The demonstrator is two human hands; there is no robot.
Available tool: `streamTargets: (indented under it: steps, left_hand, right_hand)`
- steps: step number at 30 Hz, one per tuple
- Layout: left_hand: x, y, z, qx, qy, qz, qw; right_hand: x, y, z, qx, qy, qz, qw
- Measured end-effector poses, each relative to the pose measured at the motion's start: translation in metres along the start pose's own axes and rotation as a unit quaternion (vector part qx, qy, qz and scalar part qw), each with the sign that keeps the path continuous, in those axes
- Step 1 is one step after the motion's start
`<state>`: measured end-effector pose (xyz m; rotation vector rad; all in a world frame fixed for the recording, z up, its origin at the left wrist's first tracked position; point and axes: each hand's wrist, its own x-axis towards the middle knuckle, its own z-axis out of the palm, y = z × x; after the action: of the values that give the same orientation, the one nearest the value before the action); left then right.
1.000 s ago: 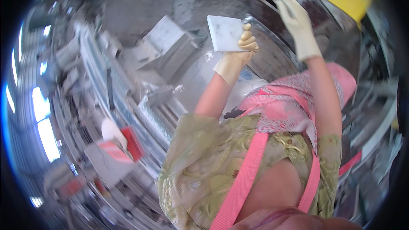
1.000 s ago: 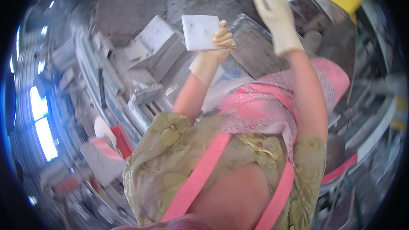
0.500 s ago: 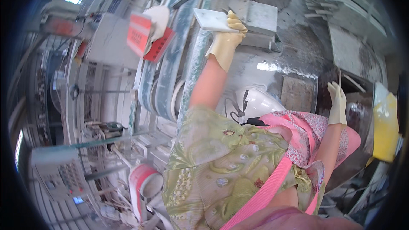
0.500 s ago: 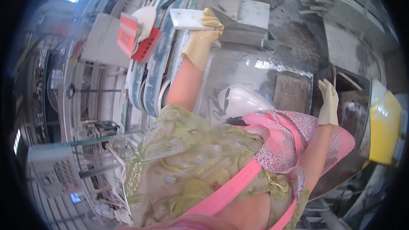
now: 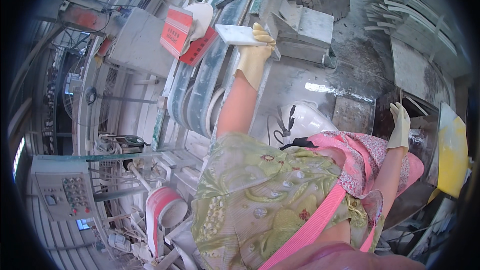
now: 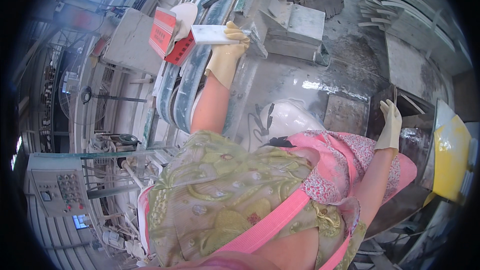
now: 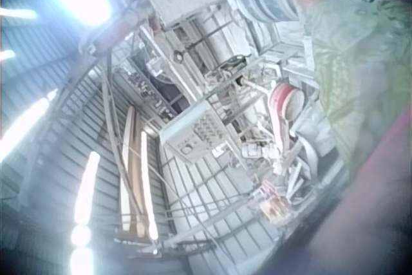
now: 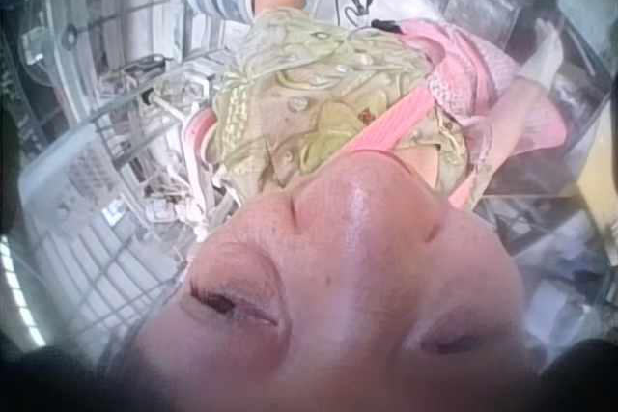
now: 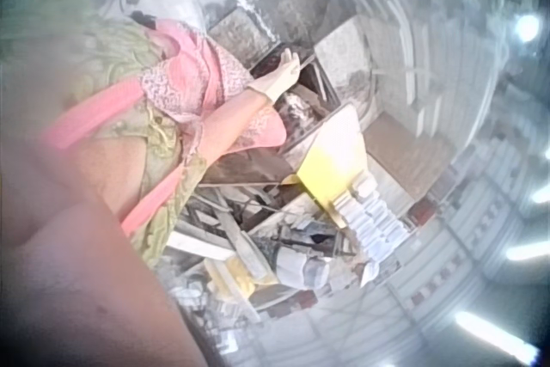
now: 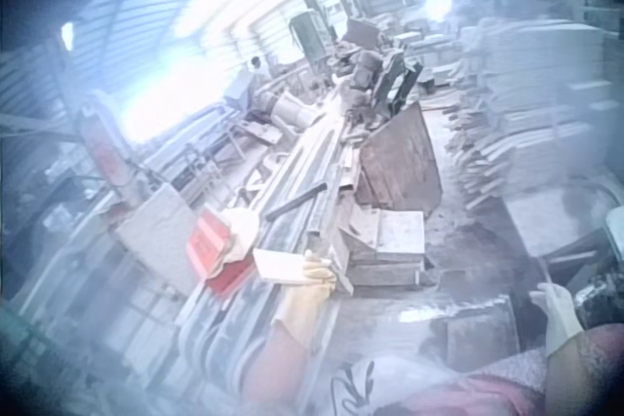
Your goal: The person repeatedly picks up small white rectangular blocks and places them onto a yellow surface. The person handles the blocks one at a time, stacking them in a pile on the yellow surface.
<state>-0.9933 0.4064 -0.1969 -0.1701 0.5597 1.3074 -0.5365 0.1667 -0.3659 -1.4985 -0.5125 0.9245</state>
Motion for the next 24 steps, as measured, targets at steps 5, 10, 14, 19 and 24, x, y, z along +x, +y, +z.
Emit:
streamTargets:
  steps: [5, 10, 14, 19, 24]
  left_hand:
    - [0.002, 0.001, 0.003, 0.033, 0.013, -0.026, 0.999]
    - [0.004, -0.009, 0.002, 0.007, 0.0, -0.028, 1.0]
    - [0.005, -0.018, 0.007, -0.007, 0.018, -0.04, 0.999]
    - [0.025, -0.021, -0.004, 0.003, 0.023, -0.059, 0.998]
    - [0.087, -0.04, -0.04, -0.161, -0.08, -0.347, 0.92]
  right_hand:
    - [0.003, 0.006, -0.003, -0.014, 0.001, -0.005, 1.0]
    - [0.012, 0.018, -0.009, -0.019, -0.002, -0.014, 1.0]
    - [0.017, 0.027, -0.012, -0.03, 0.005, -0.011, 0.999]
    - [0.019, 0.033, -0.015, -0.038, 0.0, 0.001, 0.999]
    - [0.007, 0.02, -0.006, -0.078, -0.013, -0.03, 0.996]
